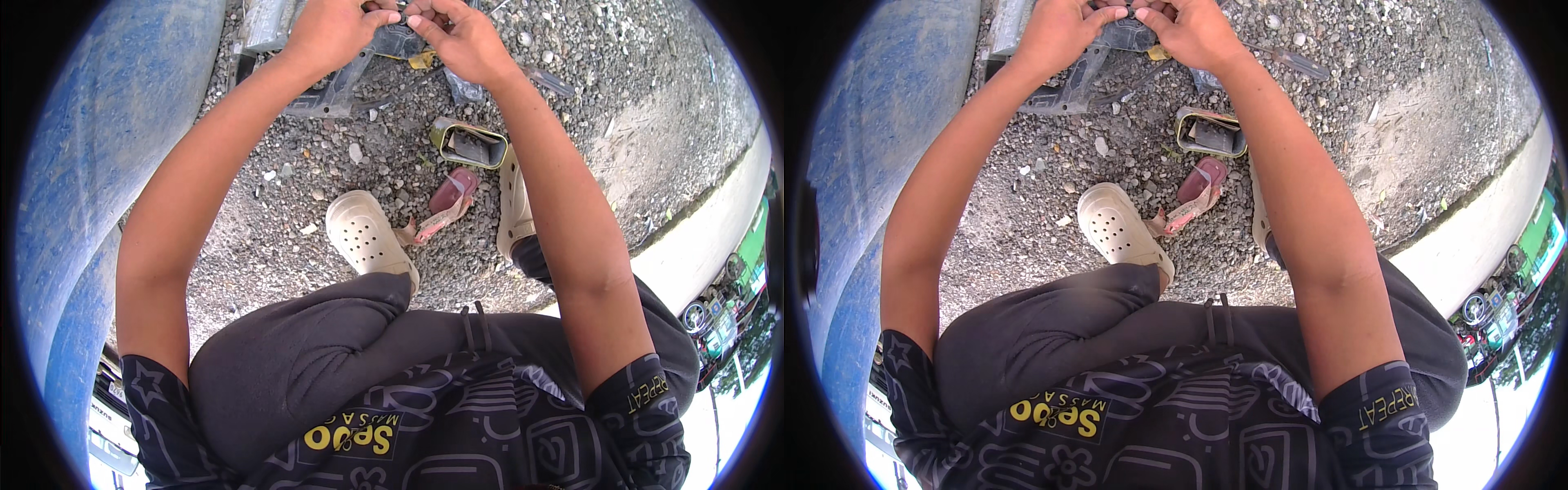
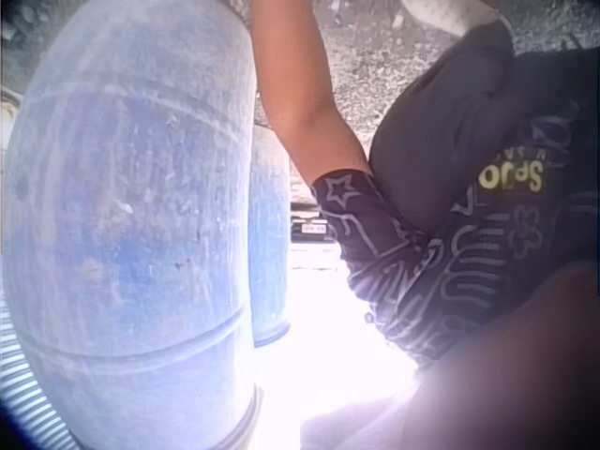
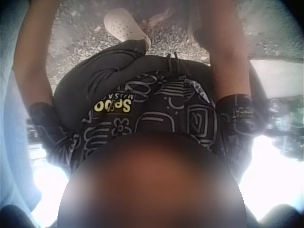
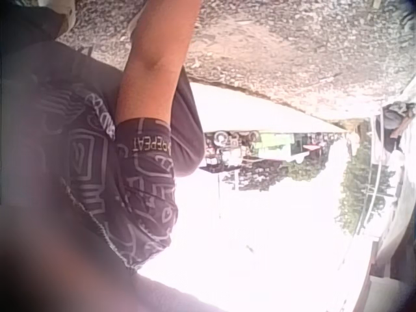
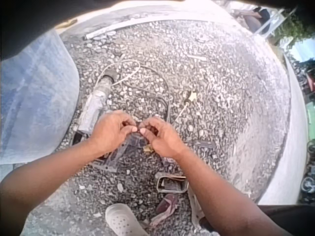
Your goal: The person sits on a gravel surface and works on a disassembled power tool. They open a small container, remove a small component, and use a screwdriver to adjust parts of the tool's casing.
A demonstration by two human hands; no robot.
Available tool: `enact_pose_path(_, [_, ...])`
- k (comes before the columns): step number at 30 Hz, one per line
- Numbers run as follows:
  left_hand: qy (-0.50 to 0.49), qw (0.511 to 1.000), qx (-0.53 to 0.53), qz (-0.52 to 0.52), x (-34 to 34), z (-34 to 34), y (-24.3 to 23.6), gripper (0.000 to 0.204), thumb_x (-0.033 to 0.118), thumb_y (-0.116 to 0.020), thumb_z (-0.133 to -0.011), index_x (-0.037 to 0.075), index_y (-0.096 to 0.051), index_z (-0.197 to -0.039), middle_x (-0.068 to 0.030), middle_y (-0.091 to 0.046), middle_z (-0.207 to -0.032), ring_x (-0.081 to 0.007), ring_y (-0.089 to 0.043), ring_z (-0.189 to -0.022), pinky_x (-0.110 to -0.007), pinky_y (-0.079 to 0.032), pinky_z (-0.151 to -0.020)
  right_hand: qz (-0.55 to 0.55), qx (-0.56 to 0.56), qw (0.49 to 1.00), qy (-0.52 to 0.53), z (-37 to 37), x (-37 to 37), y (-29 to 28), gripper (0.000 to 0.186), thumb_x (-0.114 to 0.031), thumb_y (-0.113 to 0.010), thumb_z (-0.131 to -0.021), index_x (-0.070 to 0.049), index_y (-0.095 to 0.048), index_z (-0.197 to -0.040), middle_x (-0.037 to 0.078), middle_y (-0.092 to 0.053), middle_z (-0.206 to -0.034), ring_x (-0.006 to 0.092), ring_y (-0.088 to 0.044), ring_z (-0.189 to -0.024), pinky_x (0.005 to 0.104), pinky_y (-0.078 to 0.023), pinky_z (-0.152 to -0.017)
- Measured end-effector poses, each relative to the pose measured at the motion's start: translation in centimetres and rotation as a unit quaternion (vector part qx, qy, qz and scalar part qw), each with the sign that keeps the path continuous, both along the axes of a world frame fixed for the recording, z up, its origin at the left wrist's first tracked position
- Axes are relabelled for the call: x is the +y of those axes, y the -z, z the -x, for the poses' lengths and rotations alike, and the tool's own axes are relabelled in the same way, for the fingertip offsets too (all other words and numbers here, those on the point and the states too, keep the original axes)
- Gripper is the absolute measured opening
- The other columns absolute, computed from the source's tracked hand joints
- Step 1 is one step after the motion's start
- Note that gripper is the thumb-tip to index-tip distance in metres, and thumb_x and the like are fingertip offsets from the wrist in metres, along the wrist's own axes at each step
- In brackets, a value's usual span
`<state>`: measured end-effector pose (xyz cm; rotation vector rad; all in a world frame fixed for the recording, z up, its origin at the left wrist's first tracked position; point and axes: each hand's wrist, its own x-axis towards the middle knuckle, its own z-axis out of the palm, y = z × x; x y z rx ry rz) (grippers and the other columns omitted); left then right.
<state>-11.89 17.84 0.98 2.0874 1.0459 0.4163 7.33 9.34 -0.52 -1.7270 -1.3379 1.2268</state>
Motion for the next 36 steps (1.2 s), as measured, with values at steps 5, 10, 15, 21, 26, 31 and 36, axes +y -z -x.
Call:
enact_pose_path(5, [-0.002, 0.999, 0.050, -0.019, -0.3, -0.1, -0.4, 0.017, 0.018, -0.081, -0.088, 0.003, -0.078, -0.097, -0.0147, -0.069, -0.088, -0.0318, -0.069, -0.079, -0.043, -0.053, -0.073, -0.075, -0.072, 0.994, -0.018, 0.1, -0.1, 0.6, 0.020, -0.020, -0.068, -0.103, -0.002, -0.071, -0.111, 0.011, -0.063, -0.097, 0.0220, -0.064, -0.083, 0.0376, -0.052, -0.076])
enact_pose_path(10, [-0.010, 1.000, -0.005, 0.018, -0.8, 0.3, -0.7, 0.017, 0.019, -0.080, -0.088, 0.003, -0.079, -0.094, -0.0153, -0.071, -0.085, -0.0321, -0.068, -0.077, -0.043, -0.054, -0.071, -0.098, -0.077, 0.992, 0.000, 0.2, -0.5, 0.8, 0.019, -0.020, -0.069, -0.102, -0.003, -0.072, -0.111, 0.011, -0.063, -0.096, 0.0225, -0.065, -0.081, 0.0370, -0.052, -0.074])
enact_pose_path(15, [0.004, 0.999, -0.016, -0.047, -0.6, 0.3, 0.1, 0.016, 0.019, -0.076, -0.090, 0.003, -0.080, -0.093, -0.0152, -0.072, -0.083, -0.0300, -0.070, -0.076, -0.041, -0.054, -0.069, -0.092, -0.035, 0.995, 0.036, 0.6, -0.7, 1.0, 0.020, -0.021, -0.071, -0.101, -0.002, -0.072, -0.107, 0.009, -0.064, -0.092, 0.0183, -0.064, -0.078, 0.0347, -0.052, -0.073])
enact_pose_path(21, [-0.007, 1.000, -0.026, -0.008, -0.7, 0.2, 0.3, 0.015, 0.017, -0.076, -0.090, 0.002, -0.080, -0.093, -0.0152, -0.073, -0.083, -0.0287, -0.070, -0.072, -0.039, -0.054, -0.066, -0.111, -0.026, 0.991, 0.063, 0.9, -1.2, 1.1, 0.021, -0.021, -0.074, -0.099, -0.001, -0.073, -0.104, 0.007, -0.065, -0.090, 0.0143, -0.063, -0.074, 0.0324, -0.051, -0.068])
enact_pose_path(26, [-0.006, 1.000, -0.025, -0.006, -0.8, 0.2, 0.1, 0.015, 0.016, -0.077, -0.089, 0.002, -0.079, -0.093, -0.0147, -0.072, -0.082, -0.0281, -0.069, -0.071, -0.039, -0.053, -0.066, -0.064, 0.014, 0.994, 0.091, 1.2, -1.3, 1.0, 0.021, -0.021, -0.075, -0.098, 0.000, -0.073, -0.104, 0.005, -0.064, -0.087, 0.0122, -0.062, -0.074, 0.0319, -0.051, -0.066])
enact_pose_path(31, [0.006, 0.998, -0.031, -0.050, -0.9, 0.3, 0.2, 0.014, 0.016, -0.078, -0.089, 0.002, -0.078, -0.092, -0.0143, -0.070, -0.082, -0.0286, -0.067, -0.071, -0.040, -0.053, -0.066, -0.078, -0.014, 0.992, 0.099, 1.4, -1.2, 1.2, 0.022, -0.022, -0.077, -0.097, 0.000, -0.074, -0.102, 0.005, -0.065, -0.087, 0.0117, -0.061, -0.073, 0.0310, -0.051, -0.065])
enact_pose_path(36, [0.004, 0.999, -0.029, -0.028, -0.9, 0.4, 0.1, 0.014, 0.015, -0.077, -0.089, 0.002, -0.078, -0.093, -0.0146, -0.071, -0.083, -0.0293, -0.067, -0.070, -0.040, -0.053, -0.066, -0.069, -0.006, 0.993, 0.096, 1.2, -1.2, 1.2, 0.024, -0.023, -0.079, -0.095, 0.000, -0.075, -0.102, 0.005, -0.068, -0.086, 0.0118, -0.062, -0.073, 0.0308, -0.052, -0.066])
